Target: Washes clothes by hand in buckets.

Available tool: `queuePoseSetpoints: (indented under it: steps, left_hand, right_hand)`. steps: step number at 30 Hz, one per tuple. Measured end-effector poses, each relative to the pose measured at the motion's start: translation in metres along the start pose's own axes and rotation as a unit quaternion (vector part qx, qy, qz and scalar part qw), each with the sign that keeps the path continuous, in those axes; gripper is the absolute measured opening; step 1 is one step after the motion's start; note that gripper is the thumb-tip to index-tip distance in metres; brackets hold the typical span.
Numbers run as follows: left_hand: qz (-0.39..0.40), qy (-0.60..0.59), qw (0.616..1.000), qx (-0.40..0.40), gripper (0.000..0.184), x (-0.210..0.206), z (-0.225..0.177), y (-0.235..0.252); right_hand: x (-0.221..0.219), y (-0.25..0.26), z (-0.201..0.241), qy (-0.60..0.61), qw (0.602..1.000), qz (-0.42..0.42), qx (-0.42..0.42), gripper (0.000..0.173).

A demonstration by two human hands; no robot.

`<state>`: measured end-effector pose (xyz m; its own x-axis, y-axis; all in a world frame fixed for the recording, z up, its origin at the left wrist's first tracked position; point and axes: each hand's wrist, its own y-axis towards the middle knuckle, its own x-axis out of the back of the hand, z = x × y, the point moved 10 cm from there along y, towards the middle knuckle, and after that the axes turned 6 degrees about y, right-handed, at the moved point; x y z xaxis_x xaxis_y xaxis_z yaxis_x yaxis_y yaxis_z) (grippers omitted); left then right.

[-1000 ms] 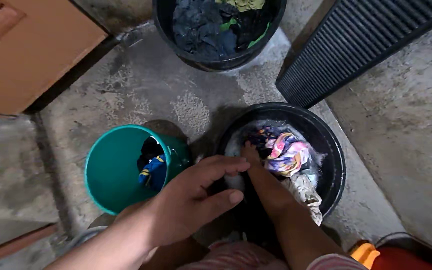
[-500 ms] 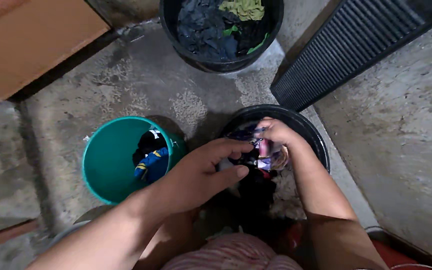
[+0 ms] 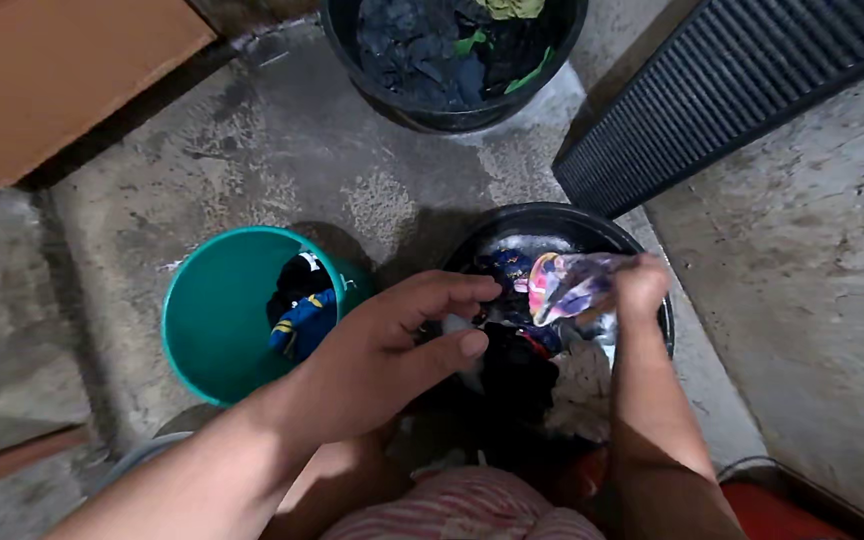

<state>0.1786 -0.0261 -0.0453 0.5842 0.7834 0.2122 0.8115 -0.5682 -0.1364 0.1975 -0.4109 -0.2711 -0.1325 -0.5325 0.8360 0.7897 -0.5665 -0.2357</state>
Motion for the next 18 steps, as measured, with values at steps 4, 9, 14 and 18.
queuePoseSetpoints:
  steps: [4, 9, 14, 18]
  left_hand:
    - [-0.007, -0.007, 1.000, 0.010, 0.039, -0.001, 0.002, 0.002]
    - [0.014, -0.033, 0.999, 0.003, 0.040, -0.011, 0.002, 0.005]
    - [0.011, -0.032, 0.999, -0.004, 0.040, -0.010, -0.001, 0.005]
    - [-0.014, 0.011, 0.999, 0.029, 0.038, 0.005, 0.010, 0.006]
  right_hand:
    - [0.031, 0.016, 0.034, -0.028, 0.992, -0.119, 0.033, 0.029]
    - [-0.166, -0.034, 0.091, -0.089, 0.960, 0.203, 0.172, 0.034]
    - [-0.229, -0.077, 0.064, -0.179, 0.890, 0.316, 0.275, 0.051]
    - [-0.172, -0.018, -0.007, -0.232, 0.935, 0.216, 0.159, 0.061]
